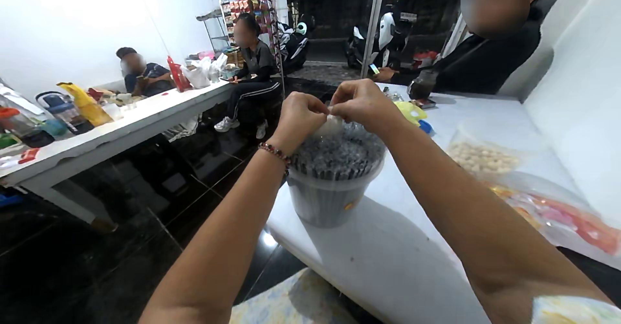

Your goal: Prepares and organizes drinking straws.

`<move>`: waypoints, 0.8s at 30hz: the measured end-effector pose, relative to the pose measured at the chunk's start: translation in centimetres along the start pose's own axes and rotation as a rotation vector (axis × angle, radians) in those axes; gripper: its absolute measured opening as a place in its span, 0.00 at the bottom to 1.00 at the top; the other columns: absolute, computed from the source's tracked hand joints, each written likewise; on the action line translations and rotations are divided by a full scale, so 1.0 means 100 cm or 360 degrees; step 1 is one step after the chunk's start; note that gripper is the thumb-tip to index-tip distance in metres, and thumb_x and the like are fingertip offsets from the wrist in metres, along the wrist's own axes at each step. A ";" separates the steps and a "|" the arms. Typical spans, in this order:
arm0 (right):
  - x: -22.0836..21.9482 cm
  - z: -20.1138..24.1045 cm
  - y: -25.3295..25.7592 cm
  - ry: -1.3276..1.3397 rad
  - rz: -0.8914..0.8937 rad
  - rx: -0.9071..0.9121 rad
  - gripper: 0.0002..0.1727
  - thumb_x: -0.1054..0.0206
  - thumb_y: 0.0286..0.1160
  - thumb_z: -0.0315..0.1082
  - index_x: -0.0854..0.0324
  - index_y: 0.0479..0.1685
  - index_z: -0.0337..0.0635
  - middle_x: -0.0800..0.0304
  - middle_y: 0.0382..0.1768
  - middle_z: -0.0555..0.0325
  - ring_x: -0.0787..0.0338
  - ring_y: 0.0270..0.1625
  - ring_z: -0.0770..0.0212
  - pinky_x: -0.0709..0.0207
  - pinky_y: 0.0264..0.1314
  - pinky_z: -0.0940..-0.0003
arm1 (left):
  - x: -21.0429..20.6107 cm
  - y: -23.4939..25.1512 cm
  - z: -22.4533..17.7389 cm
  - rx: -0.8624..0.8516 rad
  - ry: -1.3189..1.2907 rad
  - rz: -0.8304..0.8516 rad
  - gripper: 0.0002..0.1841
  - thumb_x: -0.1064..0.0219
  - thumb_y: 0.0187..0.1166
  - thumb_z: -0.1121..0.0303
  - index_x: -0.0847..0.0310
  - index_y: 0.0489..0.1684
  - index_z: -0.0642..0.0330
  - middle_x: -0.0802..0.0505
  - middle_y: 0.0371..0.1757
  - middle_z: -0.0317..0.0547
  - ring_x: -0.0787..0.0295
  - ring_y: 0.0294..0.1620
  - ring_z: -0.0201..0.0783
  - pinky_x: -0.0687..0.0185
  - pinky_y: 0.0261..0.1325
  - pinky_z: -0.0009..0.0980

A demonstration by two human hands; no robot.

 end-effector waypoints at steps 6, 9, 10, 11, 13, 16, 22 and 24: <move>-0.002 0.000 -0.003 0.0132 0.0063 -0.0045 0.02 0.28 0.72 0.24 0.17 0.37 0.36 0.15 0.30 0.54 0.19 0.26 0.67 0.22 0.33 0.70 | -0.002 0.003 0.003 0.0048 -0.0074 0.0055 0.06 0.28 0.73 0.77 0.07 0.42 0.65 0.06 0.47 0.51 0.11 0.47 0.39 0.17 0.55 0.40; -0.003 0.001 -0.005 0.0224 0.0097 -0.0083 0.02 0.30 0.76 0.25 0.17 0.39 0.36 0.15 0.30 0.56 0.17 0.25 0.69 0.19 0.33 0.73 | -0.003 0.003 0.006 0.0098 -0.0107 0.0071 0.06 0.27 0.73 0.76 0.07 0.42 0.65 0.05 0.42 0.49 0.12 0.42 0.36 0.19 0.51 0.38; -0.003 0.002 -0.005 0.0254 0.0108 -0.0087 0.01 0.31 0.77 0.25 0.17 0.39 0.36 0.15 0.30 0.56 0.17 0.25 0.69 0.18 0.33 0.74 | -0.002 0.003 0.006 0.0107 -0.0105 0.0076 0.06 0.27 0.74 0.75 0.07 0.42 0.64 0.05 0.42 0.48 0.12 0.41 0.35 0.19 0.50 0.37; -0.003 0.002 -0.006 0.0274 0.0123 -0.0089 0.01 0.32 0.77 0.25 0.17 0.39 0.36 0.15 0.30 0.56 0.16 0.25 0.69 0.18 0.33 0.74 | -0.002 0.002 0.006 0.0110 -0.0102 0.0081 0.06 0.28 0.74 0.75 0.07 0.43 0.64 0.05 0.42 0.48 0.12 0.41 0.35 0.19 0.50 0.37; -0.004 0.004 -0.007 0.0288 0.0165 -0.0097 0.02 0.31 0.78 0.25 0.17 0.39 0.35 0.15 0.30 0.56 0.16 0.26 0.70 0.17 0.34 0.75 | -0.002 0.003 0.007 0.0104 -0.0104 0.0070 0.05 0.27 0.74 0.75 0.07 0.42 0.64 0.05 0.40 0.47 0.13 0.40 0.34 0.19 0.49 0.37; -0.007 0.006 -0.006 0.0228 0.0204 -0.0090 0.04 0.27 0.73 0.23 0.15 0.41 0.33 0.13 0.30 0.55 0.15 0.27 0.68 0.18 0.34 0.73 | -0.001 0.003 0.010 0.0106 -0.0125 0.0066 0.05 0.26 0.73 0.75 0.07 0.41 0.64 0.05 0.40 0.47 0.12 0.40 0.34 0.19 0.49 0.37; -0.004 0.014 -0.005 -0.0098 0.0182 0.0217 0.03 0.26 0.70 0.27 0.13 0.36 0.36 0.12 0.30 0.54 0.16 0.27 0.64 0.18 0.35 0.62 | -0.003 0.001 0.008 0.0099 -0.0194 0.0006 0.05 0.25 0.69 0.76 0.07 0.39 0.65 0.05 0.37 0.47 0.12 0.37 0.34 0.17 0.46 0.37; -0.001 0.017 -0.009 -0.0213 0.0167 0.0407 0.04 0.29 0.73 0.28 0.13 0.37 0.36 0.13 0.29 0.53 0.17 0.27 0.62 0.19 0.34 0.57 | -0.005 0.003 0.004 0.0011 -0.0170 -0.0036 0.05 0.24 0.68 0.74 0.08 0.34 0.67 0.06 0.34 0.48 0.11 0.36 0.37 0.16 0.45 0.41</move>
Point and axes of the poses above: each hand's wrist, its own y-axis towards the middle knuckle, its own x-axis out of the back of the hand, z = x × y, the point moved 10 cm from there along y, towards the middle knuckle
